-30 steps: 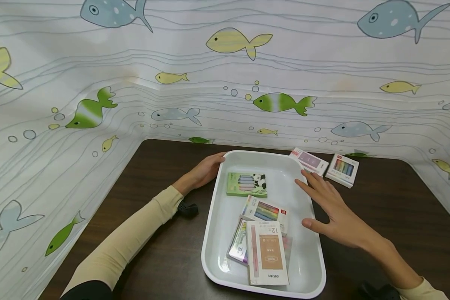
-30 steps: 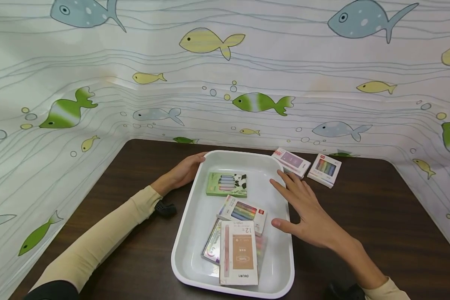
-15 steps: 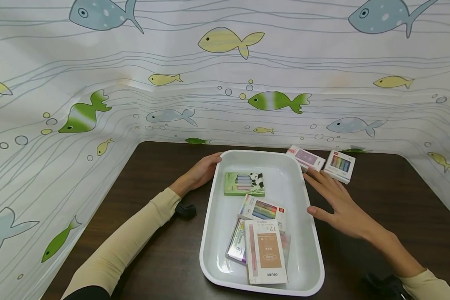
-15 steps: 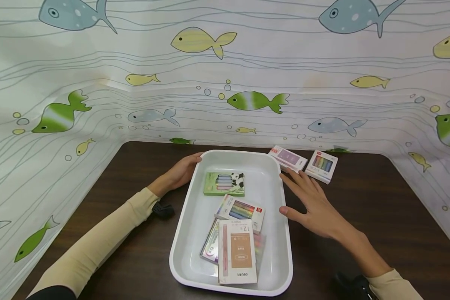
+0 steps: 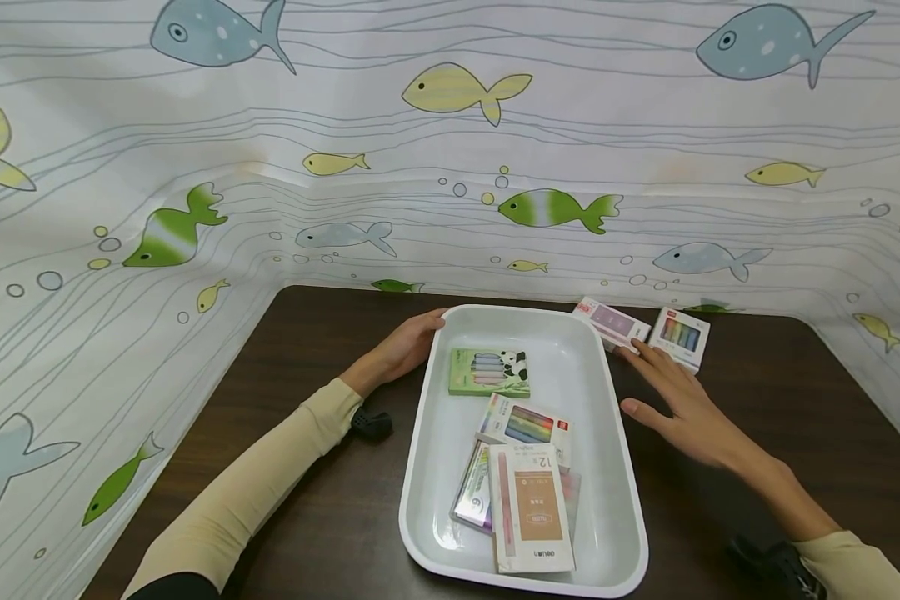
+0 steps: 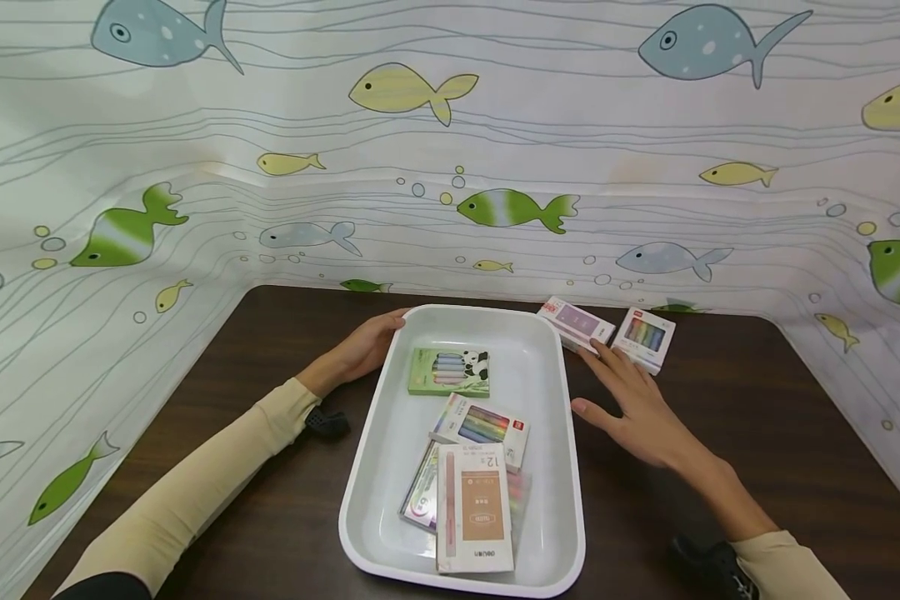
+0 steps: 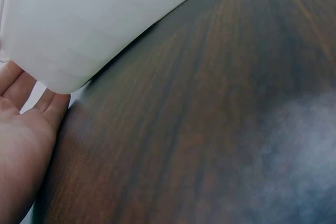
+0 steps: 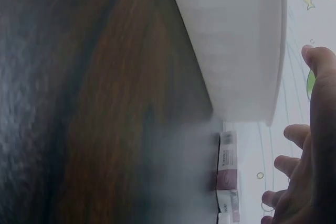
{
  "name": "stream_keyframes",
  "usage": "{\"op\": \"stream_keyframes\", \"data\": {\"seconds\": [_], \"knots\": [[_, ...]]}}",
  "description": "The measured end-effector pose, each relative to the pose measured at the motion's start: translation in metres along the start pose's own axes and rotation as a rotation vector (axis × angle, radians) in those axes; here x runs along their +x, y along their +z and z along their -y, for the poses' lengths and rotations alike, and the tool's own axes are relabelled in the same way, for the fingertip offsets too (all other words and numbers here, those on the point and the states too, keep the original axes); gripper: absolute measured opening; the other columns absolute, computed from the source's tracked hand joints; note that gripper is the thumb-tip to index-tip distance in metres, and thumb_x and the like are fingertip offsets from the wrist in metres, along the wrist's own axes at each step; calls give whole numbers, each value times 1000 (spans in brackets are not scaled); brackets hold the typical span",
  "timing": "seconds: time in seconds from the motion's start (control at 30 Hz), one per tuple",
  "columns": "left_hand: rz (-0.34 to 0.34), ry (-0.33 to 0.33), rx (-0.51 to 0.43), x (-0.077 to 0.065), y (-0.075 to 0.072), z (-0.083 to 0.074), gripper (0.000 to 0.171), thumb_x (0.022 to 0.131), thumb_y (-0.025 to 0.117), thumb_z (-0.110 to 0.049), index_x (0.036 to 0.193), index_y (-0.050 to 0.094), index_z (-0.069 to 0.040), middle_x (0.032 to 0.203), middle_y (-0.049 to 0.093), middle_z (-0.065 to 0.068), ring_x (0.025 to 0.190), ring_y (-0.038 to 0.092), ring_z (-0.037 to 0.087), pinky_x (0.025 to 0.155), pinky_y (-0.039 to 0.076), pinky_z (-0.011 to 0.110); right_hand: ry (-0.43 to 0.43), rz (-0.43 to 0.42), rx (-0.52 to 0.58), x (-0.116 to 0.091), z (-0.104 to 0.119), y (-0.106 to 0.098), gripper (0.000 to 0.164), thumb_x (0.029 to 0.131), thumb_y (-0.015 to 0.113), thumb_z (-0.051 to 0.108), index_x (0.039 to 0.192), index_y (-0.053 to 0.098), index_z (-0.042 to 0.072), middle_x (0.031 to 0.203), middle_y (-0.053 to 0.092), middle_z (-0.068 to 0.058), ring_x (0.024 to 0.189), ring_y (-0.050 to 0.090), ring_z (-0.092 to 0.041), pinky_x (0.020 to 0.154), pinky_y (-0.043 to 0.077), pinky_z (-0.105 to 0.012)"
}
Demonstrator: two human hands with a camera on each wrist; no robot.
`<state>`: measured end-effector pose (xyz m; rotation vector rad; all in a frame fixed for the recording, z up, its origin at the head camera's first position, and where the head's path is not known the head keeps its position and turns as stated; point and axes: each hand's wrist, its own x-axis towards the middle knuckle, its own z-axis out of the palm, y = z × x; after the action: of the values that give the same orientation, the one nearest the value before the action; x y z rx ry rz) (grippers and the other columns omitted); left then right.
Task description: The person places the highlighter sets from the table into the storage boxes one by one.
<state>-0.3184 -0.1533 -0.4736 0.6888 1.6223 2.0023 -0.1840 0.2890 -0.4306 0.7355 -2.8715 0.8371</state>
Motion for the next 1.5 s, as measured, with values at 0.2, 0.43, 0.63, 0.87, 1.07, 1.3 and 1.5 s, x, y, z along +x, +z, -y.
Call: {"op": "stream_keyframes", "data": {"seconds": [0.2, 0.43, 0.63, 0.87, 1.07, 1.3, 1.5], "knots": [[0, 5, -6, -1, 0, 1, 50, 111, 36, -24, 155, 35, -2, 149, 41, 23, 137, 40, 33, 113, 30, 46, 22, 10, -8, 3, -14, 1, 75, 102, 59, 36, 165, 21, 18, 169, 9, -12, 149, 9, -49, 108, -1, -76], [-23, 2, -11, -1, 1, 1, 48, 110, 38, -25, 153, 39, -3, 147, 45, 20, 136, 42, 30, 114, 30, 45, 44, -3, -42, 3, -34, 4, 77, 101, 61, 38, 163, 24, 10, 167, 12, -18, 148, 11, -50, 111, 1, -73], [-27, 1, -10, -1, 0, 1, 49, 110, 39, -24, 153, 39, -2, 148, 44, 21, 136, 42, 31, 113, 30, 46, 67, -27, -70, 1, -47, 4, 77, 100, 63, 40, 163, 27, 12, 166, 14, -19, 147, 12, -51, 110, 2, -73], [-18, 8, -9, -2, 0, 1, 50, 111, 37, -23, 155, 36, 0, 149, 42, 23, 137, 41, 33, 113, 31, 46, 97, -16, -92, 5, -59, -5, 76, 102, 61, 40, 162, 27, 9, 166, 13, -22, 146, 11, -54, 110, 1, -73], [-17, 6, -8, -1, 0, 0, 49, 110, 38, -24, 154, 38, -1, 147, 44, 23, 134, 43, 32, 112, 33, 45, 124, -14, -103, 10, -68, -15, 77, 102, 59, 41, 161, 26, 5, 164, 14, -27, 145, 10, -57, 110, 1, -73], [-23, -3, -2, 0, 0, 0, 51, 109, 40, -27, 154, 38, -3, 146, 44, 22, 133, 43, 33, 111, 33, 46, 101, -35, -115, 19, -85, -25, 71, 104, 57, 36, 160, 28, 4, 161, 19, -31, 142, 16, -59, 104, 9, -78], [-9, -15, 3, 1, 1, 1, 50, 110, 37, -25, 155, 37, -4, 148, 43, 22, 136, 42, 33, 112, 32, 47, 137, -28, -148, 25, -101, -33, 71, 104, 58, 38, 158, 30, 1, 157, 21, -36, 137, 20, -64, 98, 17, -81]]}}
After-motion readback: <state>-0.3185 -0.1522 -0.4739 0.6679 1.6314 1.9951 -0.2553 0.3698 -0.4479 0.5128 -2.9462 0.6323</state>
